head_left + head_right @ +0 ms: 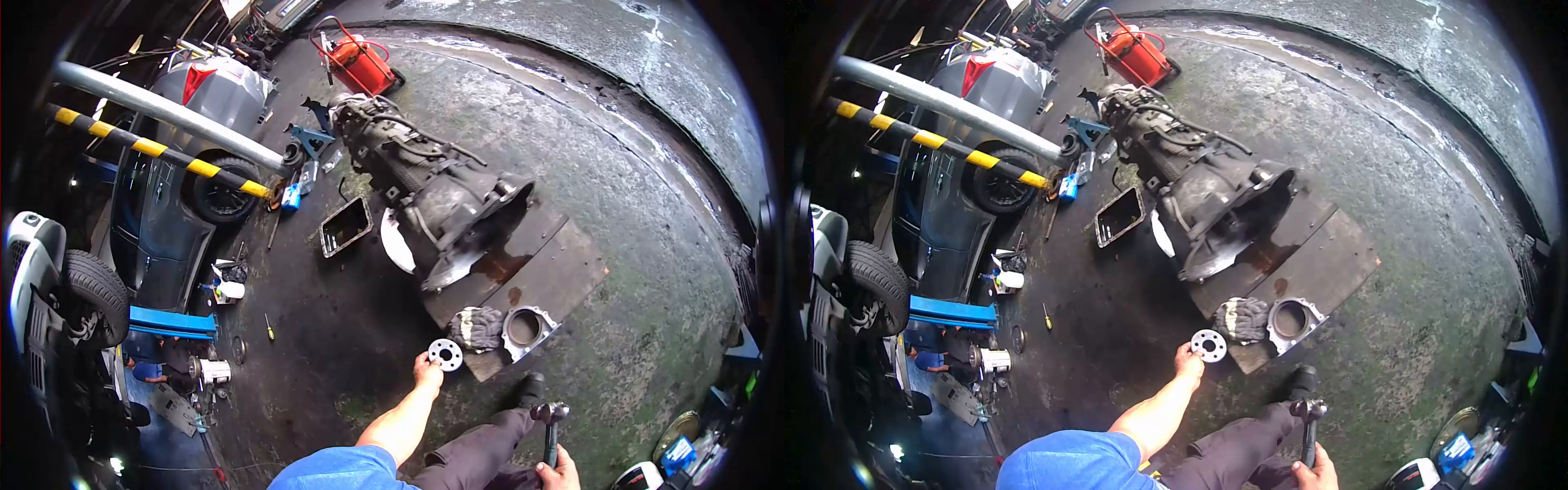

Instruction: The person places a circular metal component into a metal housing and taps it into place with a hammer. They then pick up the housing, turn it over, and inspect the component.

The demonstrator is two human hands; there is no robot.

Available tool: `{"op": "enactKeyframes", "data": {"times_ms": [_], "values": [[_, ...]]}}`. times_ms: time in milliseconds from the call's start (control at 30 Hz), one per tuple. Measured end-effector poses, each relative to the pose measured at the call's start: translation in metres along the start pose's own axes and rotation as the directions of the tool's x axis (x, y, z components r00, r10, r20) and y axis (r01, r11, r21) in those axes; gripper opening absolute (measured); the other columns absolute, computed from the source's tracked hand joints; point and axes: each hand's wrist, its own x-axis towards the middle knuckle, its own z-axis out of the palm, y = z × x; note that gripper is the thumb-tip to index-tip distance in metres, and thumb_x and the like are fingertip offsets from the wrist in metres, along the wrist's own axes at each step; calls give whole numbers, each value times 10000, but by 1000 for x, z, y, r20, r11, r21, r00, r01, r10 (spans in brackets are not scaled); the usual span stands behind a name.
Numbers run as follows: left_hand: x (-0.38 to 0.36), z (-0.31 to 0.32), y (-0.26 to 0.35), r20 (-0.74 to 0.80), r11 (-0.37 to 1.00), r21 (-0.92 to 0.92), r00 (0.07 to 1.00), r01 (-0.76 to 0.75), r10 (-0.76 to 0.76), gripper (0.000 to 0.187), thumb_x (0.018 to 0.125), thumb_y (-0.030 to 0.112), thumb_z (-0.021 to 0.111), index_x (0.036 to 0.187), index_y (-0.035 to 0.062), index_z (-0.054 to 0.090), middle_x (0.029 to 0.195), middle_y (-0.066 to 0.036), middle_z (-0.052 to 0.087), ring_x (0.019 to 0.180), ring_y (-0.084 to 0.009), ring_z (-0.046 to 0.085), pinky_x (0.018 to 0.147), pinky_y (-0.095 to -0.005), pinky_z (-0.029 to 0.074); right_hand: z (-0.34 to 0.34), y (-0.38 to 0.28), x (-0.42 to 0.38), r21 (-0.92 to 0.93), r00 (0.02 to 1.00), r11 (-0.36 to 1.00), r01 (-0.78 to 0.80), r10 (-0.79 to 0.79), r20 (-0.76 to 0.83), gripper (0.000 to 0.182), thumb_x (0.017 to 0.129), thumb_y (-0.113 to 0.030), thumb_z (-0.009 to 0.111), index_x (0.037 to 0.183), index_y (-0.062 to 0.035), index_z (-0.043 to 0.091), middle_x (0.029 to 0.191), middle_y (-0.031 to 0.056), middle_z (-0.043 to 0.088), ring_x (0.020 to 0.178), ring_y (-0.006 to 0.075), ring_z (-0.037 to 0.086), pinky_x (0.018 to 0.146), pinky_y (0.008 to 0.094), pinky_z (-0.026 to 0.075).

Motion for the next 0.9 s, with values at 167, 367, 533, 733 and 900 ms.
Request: {"op": "enactKeyframes", "data": {"times_ms": [167, 367, 533, 733, 900], "values": [[5, 24, 23, -175, 983, -100, 970, 153, -168, 404, 868, -40, 665, 1255, 34, 577, 989, -82, 673, 805, -171, 636, 702, -329, 510, -75, -49, 15, -22, 990, 991, -135, 135, 38, 548, 955, -157, 624, 1468, -63, 456, 840, 25, 619, 615, 107, 540, 528, 263, 453], [4, 57, 56, -163, 934, -261, 942, 246, -294, 377, 949, 53, 589, 1283, 222, 537, 981, -28, 635, 717, -170, 590, 568, -328, 443, -180, -68, 106, -105, 985, 980, -167, 170, 20, 576, 898, -84, 652, 1437, -59, 452, 732, 13, 617, 545, 104, 580, 489, 286, 483], [4, 84, 57, -234, 910, -332, 913, 249, -335, 261, 943, 30, 568, 1163, 170, 582, 934, -26, 634, 693, -187, 603, 608, -347, 463, -241, -89, 173, -194, 989, 977, -86, 108, 105, 664, 898, -123, 679, 1473, 29, 385, 762, 26, 630, 573, 111, 578, 528, 295, 504], [11, 89, 38, -337, 944, -93, 882, 317, -329, 131, 926, 86, 619, 1055, 107, 626, 774, -34, 605, 543, -175, 557, 448, -332, 405, -270, -127, 205, -224, 950, 967, -124, 181, 254, 626, 912, -128, 674, 1473, -18, 420, 748, 9, 609, 614, 112, 576, 541, 301, 494], [3, 99, 43, -271, 912, 408, 960, 51, 67, 213, 857, 169, 735, 952, -17, 692, 746, -111, 680, 665, -233, 635, 625, -440, 501, -255, -134, 248, -368, 957, 930, -28, 130, 258, 568, 926, -146, 653, 1445, -38, 449, 727, 2, 576, 597, 113, 562, 529, 303, 469]]}}
